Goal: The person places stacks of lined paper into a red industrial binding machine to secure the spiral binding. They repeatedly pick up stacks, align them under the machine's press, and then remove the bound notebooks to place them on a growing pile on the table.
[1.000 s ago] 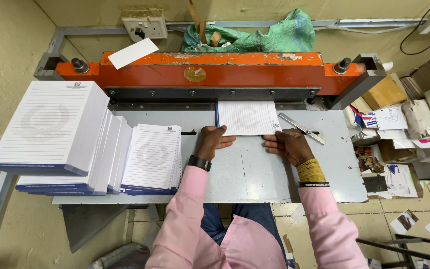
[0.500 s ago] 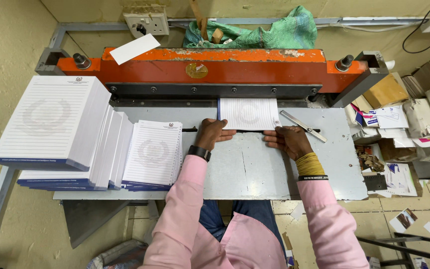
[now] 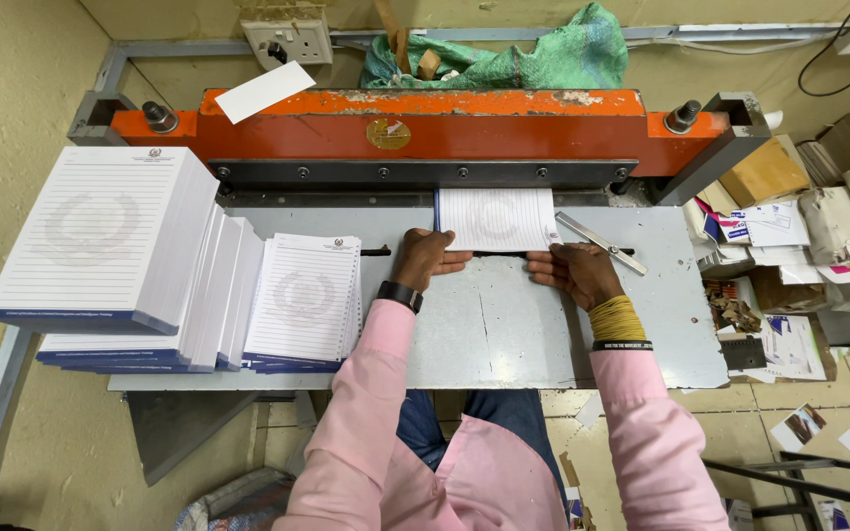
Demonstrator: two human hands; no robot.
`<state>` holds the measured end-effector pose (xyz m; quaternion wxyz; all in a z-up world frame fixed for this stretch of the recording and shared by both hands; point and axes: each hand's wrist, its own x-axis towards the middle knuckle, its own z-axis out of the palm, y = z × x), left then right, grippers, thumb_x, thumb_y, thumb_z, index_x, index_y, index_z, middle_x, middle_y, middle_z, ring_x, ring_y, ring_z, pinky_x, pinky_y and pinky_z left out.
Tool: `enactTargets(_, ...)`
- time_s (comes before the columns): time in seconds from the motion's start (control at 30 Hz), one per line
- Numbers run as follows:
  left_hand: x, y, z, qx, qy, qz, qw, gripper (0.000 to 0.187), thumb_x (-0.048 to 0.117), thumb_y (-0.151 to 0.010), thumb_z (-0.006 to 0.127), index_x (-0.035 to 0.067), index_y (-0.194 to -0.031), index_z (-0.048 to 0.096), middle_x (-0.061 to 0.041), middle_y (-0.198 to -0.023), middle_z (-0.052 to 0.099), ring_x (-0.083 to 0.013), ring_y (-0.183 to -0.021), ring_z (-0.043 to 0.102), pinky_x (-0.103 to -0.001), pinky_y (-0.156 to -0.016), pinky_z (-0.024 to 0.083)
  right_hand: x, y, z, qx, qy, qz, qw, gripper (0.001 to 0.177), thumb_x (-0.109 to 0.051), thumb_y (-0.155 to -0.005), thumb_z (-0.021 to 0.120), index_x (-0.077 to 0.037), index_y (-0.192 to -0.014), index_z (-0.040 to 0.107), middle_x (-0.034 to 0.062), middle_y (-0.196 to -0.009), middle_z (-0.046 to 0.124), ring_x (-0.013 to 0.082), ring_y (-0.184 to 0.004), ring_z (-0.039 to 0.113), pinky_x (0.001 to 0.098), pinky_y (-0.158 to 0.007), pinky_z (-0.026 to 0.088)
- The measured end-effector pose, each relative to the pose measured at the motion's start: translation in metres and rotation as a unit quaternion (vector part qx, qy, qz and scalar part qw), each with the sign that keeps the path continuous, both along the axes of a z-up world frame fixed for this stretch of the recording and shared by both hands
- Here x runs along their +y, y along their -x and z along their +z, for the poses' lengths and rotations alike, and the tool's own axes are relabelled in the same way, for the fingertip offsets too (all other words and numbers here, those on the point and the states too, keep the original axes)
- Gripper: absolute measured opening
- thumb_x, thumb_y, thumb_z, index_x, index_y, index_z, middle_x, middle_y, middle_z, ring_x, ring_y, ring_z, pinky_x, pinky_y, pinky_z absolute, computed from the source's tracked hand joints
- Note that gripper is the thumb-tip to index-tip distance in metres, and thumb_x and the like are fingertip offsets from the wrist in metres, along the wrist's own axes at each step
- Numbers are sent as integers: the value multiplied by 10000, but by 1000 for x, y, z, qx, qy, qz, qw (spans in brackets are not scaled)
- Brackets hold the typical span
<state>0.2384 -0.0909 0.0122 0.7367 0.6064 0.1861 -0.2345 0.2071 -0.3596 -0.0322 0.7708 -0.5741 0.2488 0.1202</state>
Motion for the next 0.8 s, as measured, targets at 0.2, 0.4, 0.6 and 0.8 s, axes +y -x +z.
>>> enactTargets(0.2, 1, 4, 7, 3, -11, -2, 1000, 494, 55, -1047, 545, -246, -1413, 406, -428, -1331, 604, -513, -1016, 745, -518, -887, 692, 0, 1, -2, 1, 0, -1, 1000, 166, -80, -1079, 582, 28, -1081, 708, 259, -1111, 798, 330, -921, 825, 440, -770, 714)
enactTargets(0.4, 1, 1, 3, -2, -7, -4, 1000, 503, 58, -1049, 540, -251, -1420, 400, -444, -1333, 595, -507, -1028, 745, -511, -887, 693, 0, 1, -1, 4, 9, -5, 1000, 159, -81, -1077, 584, 32, -1083, 696, 254, -1101, 800, 322, -905, 827, 426, -757, 714)
enactTargets(0.6, 1, 1, -1, -18, -10, -10, 1000, 497, 68, -1051, 547, -252, -1408, 418, -455, -1328, 593, -510, -1033, 742, -519, -887, 691, 6, -4, 8, 10, 24, -14, 1000, 203, -146, -1067, 627, 50, -1107, 664, 304, -1108, 777, 375, -895, 820, 473, -743, 710)
enactTargets(0.8, 0, 28, -4, -45, -16, -6, 999, 565, 104, -1062, 549, -264, -1451, 366, -460, -1317, 592, -517, -1043, 730, -534, -903, 676, 5, 9, -2, -10, 71, -9, 997, 261, -125, -1075, 608, 117, -1170, 636, 339, -1069, 758, 371, -844, 814, 453, -682, 714)
